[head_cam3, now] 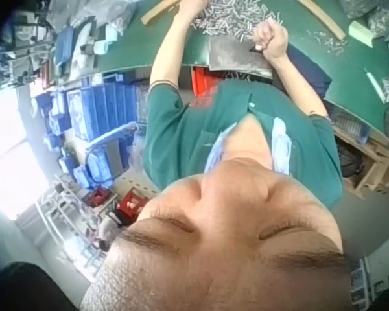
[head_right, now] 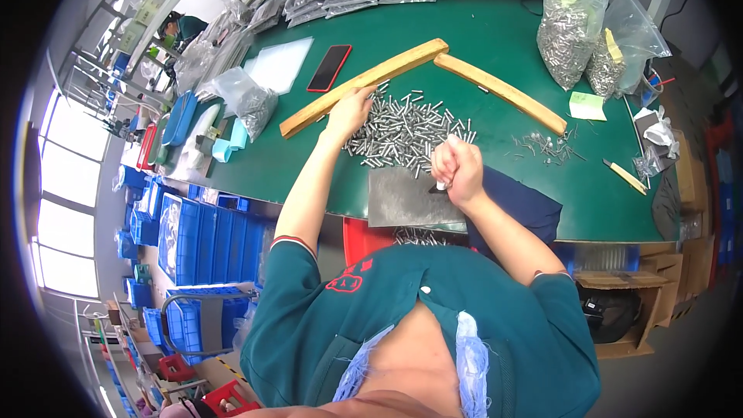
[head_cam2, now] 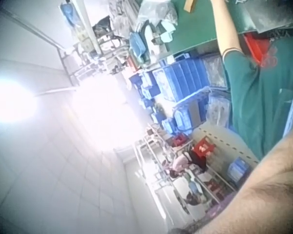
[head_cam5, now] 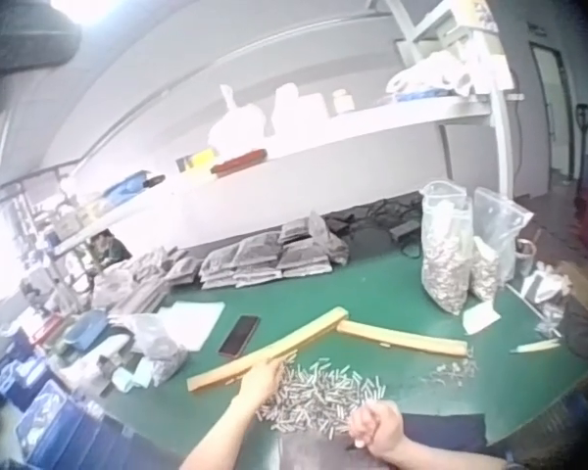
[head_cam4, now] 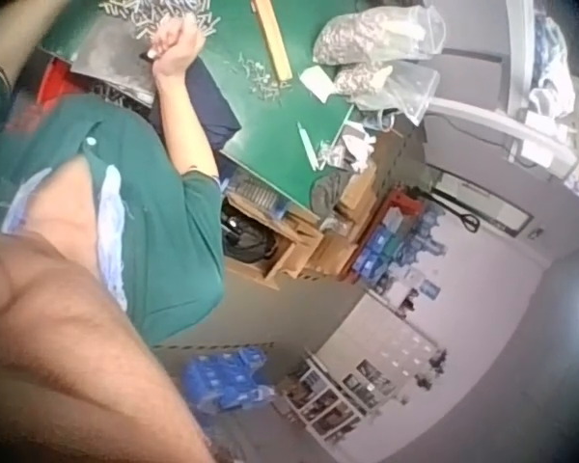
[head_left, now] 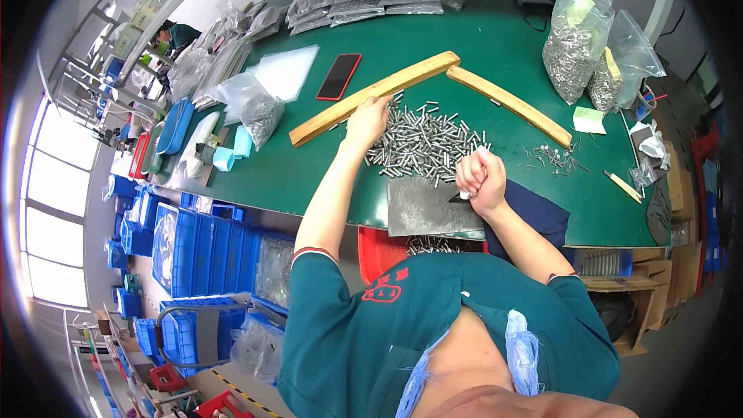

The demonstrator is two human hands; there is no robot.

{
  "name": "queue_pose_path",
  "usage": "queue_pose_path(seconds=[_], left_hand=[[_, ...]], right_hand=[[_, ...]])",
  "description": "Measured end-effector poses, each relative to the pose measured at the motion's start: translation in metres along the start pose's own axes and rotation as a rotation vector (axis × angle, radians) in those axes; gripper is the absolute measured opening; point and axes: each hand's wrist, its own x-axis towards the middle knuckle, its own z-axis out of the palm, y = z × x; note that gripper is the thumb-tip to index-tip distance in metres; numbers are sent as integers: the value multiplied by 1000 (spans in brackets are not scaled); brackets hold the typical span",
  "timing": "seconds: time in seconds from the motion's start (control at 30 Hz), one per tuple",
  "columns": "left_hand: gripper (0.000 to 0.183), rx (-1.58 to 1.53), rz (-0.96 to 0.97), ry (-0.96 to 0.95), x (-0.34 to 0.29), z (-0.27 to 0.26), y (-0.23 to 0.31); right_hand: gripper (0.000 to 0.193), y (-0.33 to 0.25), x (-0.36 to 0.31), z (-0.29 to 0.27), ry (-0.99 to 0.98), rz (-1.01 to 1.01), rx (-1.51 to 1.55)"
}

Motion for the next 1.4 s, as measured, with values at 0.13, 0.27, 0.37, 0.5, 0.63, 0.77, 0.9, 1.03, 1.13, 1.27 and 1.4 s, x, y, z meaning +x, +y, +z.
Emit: queue_pose_path(seconds=[0.13,0.27,0.37,0.5,0.63,0.77,0.9,1.03,1.13,1.27,1.4], left_hand=[[24,11,-39,-15,9,11,9],[19,32,31,-104,1,2,29],[18,33,166,-161,-10,-4,39],[17,13,234,-152,-17,-17,64],[20,-167,447,-102,-16,-3,103],[24,-277,721,-107,-15,29,134],[17,-132,756,-72,-14,43,135],[12,51,674,-118,-7,26,118],[16,165,508,-351,3,-4,116],[20,103,451,-413,22,-7,119],[19,31,452,-177,39,32,133]], right_hand=[[46,0,0,-2,17,17,74],[45,-1,1,-3,29,31,89],[45,-1,-1,-3,-13,40,64],[45,5,-6,-6,-191,28,-126],[42,6,-11,-4,-367,-16,-279],[44,8,-11,-3,-356,-51,-245],[43,8,-10,0,-293,-75,-136],[43,4,-12,-1,-270,-20,-141],[42,5,-11,-5,-279,2,-137],[41,4,-11,-5,-283,-5,-144],[41,5,-9,-1,-266,2,-156]])
